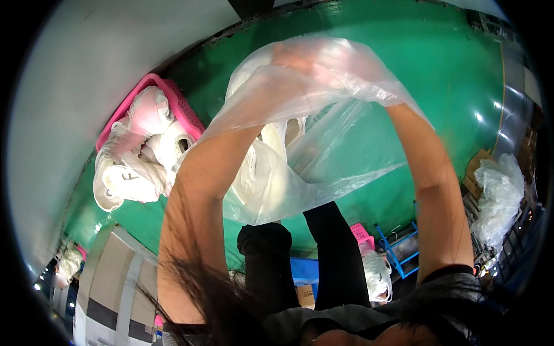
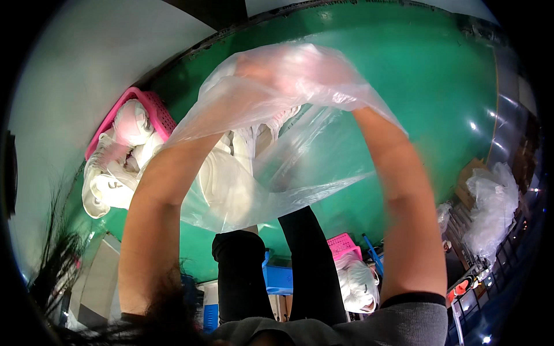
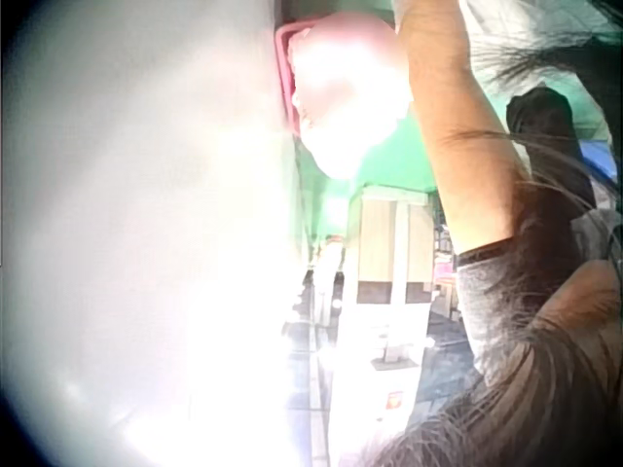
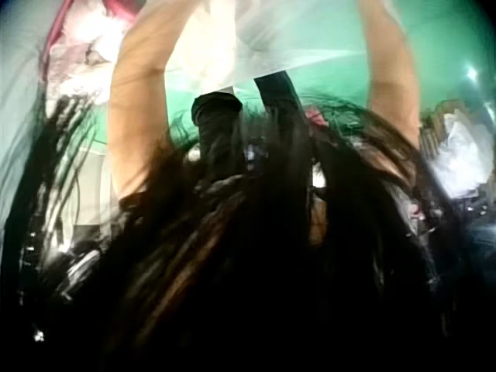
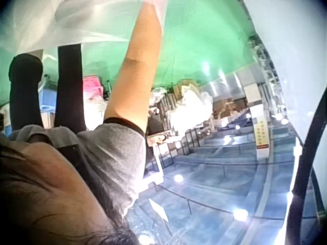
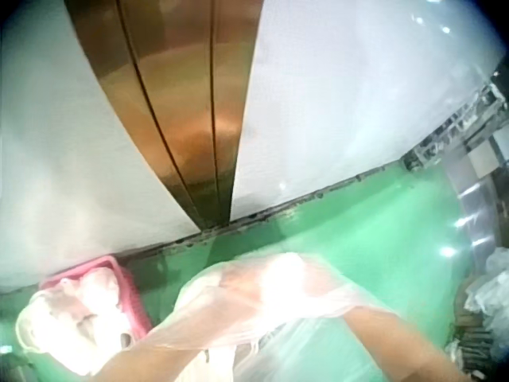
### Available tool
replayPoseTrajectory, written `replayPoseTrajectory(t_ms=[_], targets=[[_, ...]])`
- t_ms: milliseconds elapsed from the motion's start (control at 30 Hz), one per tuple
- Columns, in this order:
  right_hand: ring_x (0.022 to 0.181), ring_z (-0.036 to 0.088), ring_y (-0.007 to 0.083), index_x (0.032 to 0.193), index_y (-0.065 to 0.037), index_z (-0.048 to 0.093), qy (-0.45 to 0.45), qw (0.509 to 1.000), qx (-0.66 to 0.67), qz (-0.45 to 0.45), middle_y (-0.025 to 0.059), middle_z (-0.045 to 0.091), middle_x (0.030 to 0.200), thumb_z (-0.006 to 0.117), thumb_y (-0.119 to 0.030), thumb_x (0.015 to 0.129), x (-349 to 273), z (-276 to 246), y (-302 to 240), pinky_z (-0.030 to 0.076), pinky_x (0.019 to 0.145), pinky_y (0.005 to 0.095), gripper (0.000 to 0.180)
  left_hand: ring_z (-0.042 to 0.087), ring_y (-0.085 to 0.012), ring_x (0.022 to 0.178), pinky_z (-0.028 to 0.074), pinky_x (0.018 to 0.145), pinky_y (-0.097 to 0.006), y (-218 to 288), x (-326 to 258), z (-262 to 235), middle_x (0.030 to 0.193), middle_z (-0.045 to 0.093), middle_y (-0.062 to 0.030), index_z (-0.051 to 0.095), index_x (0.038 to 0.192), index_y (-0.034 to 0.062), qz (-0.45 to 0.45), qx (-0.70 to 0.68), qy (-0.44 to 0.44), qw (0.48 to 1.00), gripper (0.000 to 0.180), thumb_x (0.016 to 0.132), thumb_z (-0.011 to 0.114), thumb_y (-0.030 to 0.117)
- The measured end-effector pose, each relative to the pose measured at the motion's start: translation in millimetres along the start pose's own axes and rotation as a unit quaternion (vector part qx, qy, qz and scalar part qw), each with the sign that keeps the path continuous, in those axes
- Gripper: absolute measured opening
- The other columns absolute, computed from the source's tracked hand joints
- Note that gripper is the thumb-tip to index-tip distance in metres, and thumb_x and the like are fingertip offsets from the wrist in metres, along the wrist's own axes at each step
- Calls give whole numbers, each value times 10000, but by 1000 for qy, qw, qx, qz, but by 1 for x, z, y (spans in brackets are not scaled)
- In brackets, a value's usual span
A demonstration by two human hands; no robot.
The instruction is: The person picks up and organizes fabric shoe uppers using a heat machine, then gathers bunches of uppers from a workstation, places them into a clear plastic bag, and stacks them in a pink basket.
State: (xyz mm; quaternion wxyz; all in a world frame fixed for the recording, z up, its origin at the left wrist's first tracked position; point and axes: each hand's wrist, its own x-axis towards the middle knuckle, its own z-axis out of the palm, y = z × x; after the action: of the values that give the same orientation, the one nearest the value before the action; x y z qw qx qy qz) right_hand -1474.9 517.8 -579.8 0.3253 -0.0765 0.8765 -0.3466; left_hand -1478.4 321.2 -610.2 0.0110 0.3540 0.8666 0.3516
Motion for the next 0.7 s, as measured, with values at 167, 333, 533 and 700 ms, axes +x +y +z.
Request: replayPoseTrajectory(t_ms=[167, 333, 533, 700], targets=[[1088, 525, 315, 1207, -38, 529, 41, 984, -172, 15, 156, 573, 1152, 595, -241, 860, 6, 28, 29, 406, 961, 394, 407, 604, -255, 884, 452, 803, -375, -3, -5, -13, 966, 635, -100, 641, 1034, 89, -6, 13, -9, 1000, 344, 810, 587, 345], [1081, 532, 324, 1203, -37, 532, 69, 933, -352, 28, 160, 582, 1137, 615, -253, 846, 0, 88, 69, 414, 952, 404, 426, 610, -256, 861, 456, 789, -375, -23, 11, -19, 951, 639, -100, 644, 1024, 85, -36, 22, -25, 999, 349, 815, 583, 358], [1072, 541, 334, 1197, -35, 537, 93, 917, -371, -109, 164, 593, 1120, 639, -268, 828, -43, 103, 104, 424, 942, 416, 448, 618, -256, 832, 461, 772, -374, -35, 27, 1, 931, 643, -101, 648, 1013, 80, -84, 13, -18, 996, 357, 822, 578, 373], [1076, 515, 396, 1189, -18, 524, 117, 986, -74, 91, 213, 582, 1109, 625, -317, 834, -25, 122, 78, 411, 946, 421, 475, 623, -257, 809, 464, 758, -374, -43, 28, 35, 915, 647, -101, 651, 1004, 76, -195, 38, 17, 980, 365, 827, 574, 387]])
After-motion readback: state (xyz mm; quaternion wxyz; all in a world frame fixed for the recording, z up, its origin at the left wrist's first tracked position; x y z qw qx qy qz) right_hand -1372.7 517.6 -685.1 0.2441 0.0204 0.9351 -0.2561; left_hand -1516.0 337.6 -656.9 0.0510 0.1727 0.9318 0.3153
